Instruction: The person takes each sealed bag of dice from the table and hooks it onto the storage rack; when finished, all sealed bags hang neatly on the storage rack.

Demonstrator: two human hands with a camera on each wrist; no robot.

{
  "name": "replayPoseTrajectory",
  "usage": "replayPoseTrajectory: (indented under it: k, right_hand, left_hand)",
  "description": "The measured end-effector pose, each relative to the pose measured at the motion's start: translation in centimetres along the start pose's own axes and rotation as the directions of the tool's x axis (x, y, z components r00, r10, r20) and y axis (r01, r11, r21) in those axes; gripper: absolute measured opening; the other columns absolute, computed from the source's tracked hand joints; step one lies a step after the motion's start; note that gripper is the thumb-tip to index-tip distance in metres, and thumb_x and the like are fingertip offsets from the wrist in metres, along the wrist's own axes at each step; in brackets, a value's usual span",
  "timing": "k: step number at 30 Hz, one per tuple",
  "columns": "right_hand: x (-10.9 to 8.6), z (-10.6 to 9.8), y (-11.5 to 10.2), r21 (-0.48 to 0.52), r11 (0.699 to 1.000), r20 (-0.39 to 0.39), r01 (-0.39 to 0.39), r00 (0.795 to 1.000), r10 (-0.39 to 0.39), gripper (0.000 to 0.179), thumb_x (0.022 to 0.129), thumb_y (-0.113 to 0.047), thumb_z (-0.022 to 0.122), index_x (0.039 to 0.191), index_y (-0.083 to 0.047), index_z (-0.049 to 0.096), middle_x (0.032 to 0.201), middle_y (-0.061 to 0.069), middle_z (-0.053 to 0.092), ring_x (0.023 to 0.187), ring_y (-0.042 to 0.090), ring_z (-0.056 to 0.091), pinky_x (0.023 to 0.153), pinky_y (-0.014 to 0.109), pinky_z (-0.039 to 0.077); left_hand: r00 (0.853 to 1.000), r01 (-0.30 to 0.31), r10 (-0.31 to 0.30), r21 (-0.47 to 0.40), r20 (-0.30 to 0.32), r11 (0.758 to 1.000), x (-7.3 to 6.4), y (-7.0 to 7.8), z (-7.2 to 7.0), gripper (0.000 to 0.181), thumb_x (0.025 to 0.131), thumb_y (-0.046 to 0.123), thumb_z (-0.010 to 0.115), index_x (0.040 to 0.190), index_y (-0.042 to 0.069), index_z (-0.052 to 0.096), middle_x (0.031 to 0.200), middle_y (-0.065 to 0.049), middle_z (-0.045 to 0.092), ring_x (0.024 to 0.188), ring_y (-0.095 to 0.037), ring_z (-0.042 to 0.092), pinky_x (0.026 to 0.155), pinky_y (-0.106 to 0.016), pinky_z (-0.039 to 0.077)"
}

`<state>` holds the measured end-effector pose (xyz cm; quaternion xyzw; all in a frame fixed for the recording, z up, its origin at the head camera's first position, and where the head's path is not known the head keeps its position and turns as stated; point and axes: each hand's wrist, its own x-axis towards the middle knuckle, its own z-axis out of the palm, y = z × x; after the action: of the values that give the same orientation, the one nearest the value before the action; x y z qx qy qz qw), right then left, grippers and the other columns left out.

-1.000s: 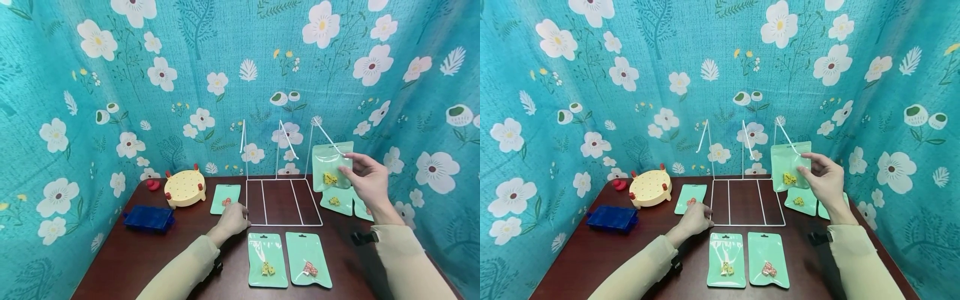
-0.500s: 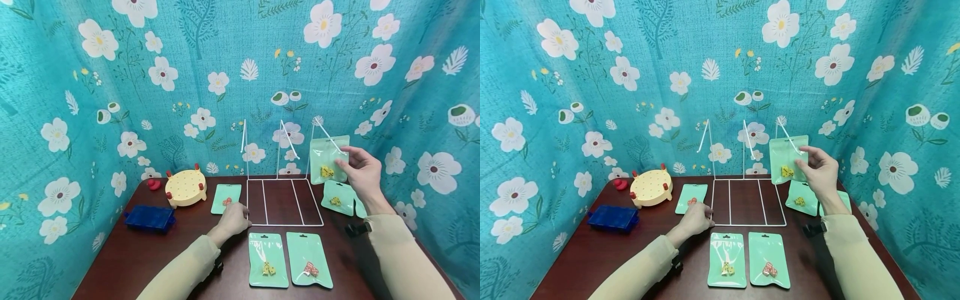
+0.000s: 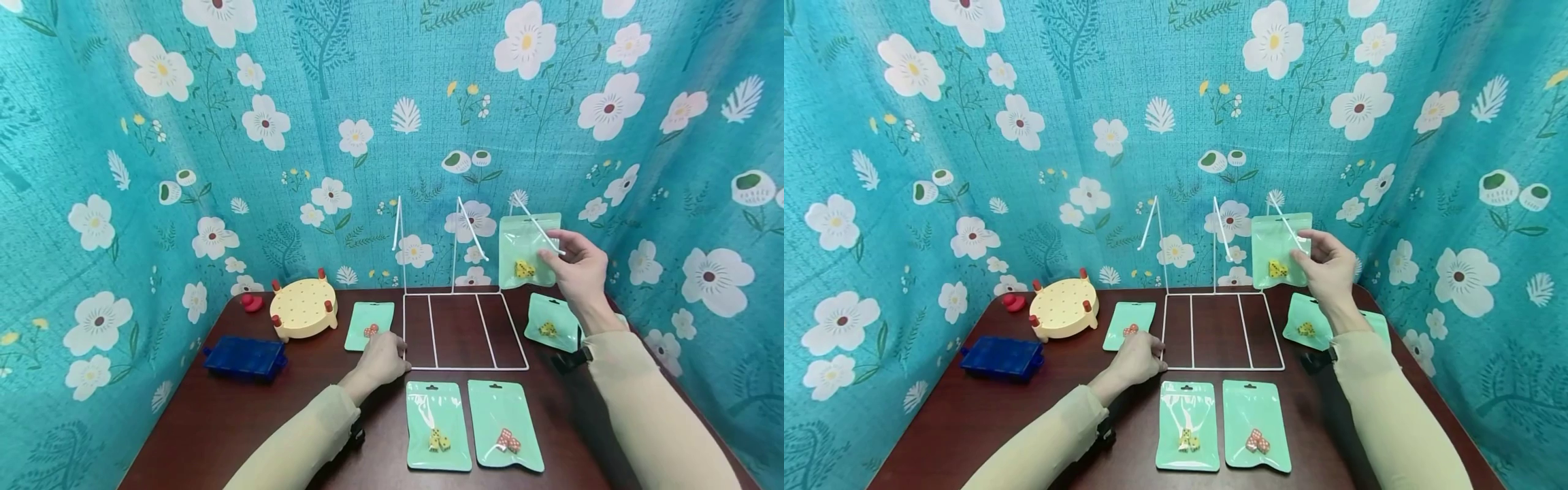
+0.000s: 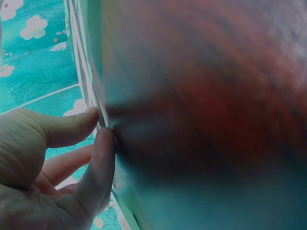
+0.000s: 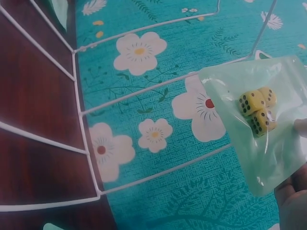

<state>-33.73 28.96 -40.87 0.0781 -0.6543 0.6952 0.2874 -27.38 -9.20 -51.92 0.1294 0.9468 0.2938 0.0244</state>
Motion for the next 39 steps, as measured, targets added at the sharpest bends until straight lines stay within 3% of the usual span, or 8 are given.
replayPoseTrajectory:
  k: [14,19,25,32,35,39]
  right_hand:
    - [2.4,0.8,1.5,-0.077,0.985,-0.060,-0.153,0.987,0.148,0.034,0.098,-0.005,0.087,0.130,-0.013,0.082,0.106,-0.016,0.080,0.098,0.003,0.074,0.079,0.010,0.061]
    - [3.1,1.0,1.9,-0.142,0.981,-0.060,-0.130,0.991,0.122,0.036,0.100,-0.010,0.086,0.136,-0.010,0.080,0.109,-0.018,0.079,0.104,0.004,0.073,0.086,0.008,0.058]
    - [4.0,1.4,2.3,-0.247,0.966,-0.058,-0.079,0.996,0.067,0.038,0.103,-0.016,0.084,0.139,-0.008,0.078,0.103,-0.027,0.076,0.098,0.001,0.069,0.085,0.010,0.056]
    - [4.7,1.9,2.6,-0.285,0.953,-0.051,-0.102,0.995,0.091,0.038,0.105,-0.018,0.081,0.142,-0.010,0.076,0.104,-0.026,0.072,0.101,0.001,0.067,0.086,0.010,0.055]
    - [5.1,2.2,2.6,-0.300,0.947,-0.057,-0.112,0.993,0.099,0.039,0.104,-0.019,0.082,0.141,-0.010,0.076,0.102,-0.026,0.071,0.099,0.003,0.066,0.084,0.011,0.054]
    - [5.6,2.4,2.7,-0.309,0.946,-0.062,-0.095,0.995,0.079,0.038,0.102,-0.016,0.083,0.139,-0.009,0.077,0.097,-0.027,0.071,0.095,0.003,0.065,0.082,0.012,0.053]
  left_hand:
    - [1.000,-0.006,0.006,-0.003,0.008,1.000,0.0,0.1,0.0,0.036,0.091,0.012,0.093,0.123,-0.002,0.084,0.097,-0.009,0.083,0.087,-0.019,0.073,0.072,-0.036,0.057]
    - [1.000,-0.002,0.002,-0.011,0.009,1.000,0.0,0.1,-0.1,0.037,0.091,0.011,0.092,0.124,-0.003,0.084,0.099,-0.011,0.083,0.086,-0.019,0.071,0.071,-0.036,0.056]
    - [1.000,0.005,-0.005,-0.005,0.009,1.000,0.0,0.3,-0.1,0.036,0.091,0.012,0.093,0.123,-0.002,0.084,0.107,-0.014,0.085,0.093,-0.022,0.075,0.074,-0.038,0.059]
    - [1.000,-0.004,0.004,0.024,0.002,1.000,0.1,0.2,-0.1,0.037,0.091,0.012,0.093,0.123,-0.002,0.084,0.105,-0.013,0.085,0.095,-0.024,0.077,0.074,-0.036,0.060]
    - [1.000,-0.009,0.009,-0.001,0.004,1.000,0.3,-0.1,-0.1,0.037,0.090,0.012,0.093,0.122,-0.003,0.084,0.105,-0.014,0.084,0.094,-0.025,0.076,0.074,-0.038,0.060]
    - [0.999,-0.044,0.045,0.027,-0.009,0.999,1.2,-1.8,1.3,0.036,0.089,0.014,0.093,0.121,0.000,0.085,0.102,-0.011,0.084,0.088,-0.021,0.075,0.072,-0.038,0.060]
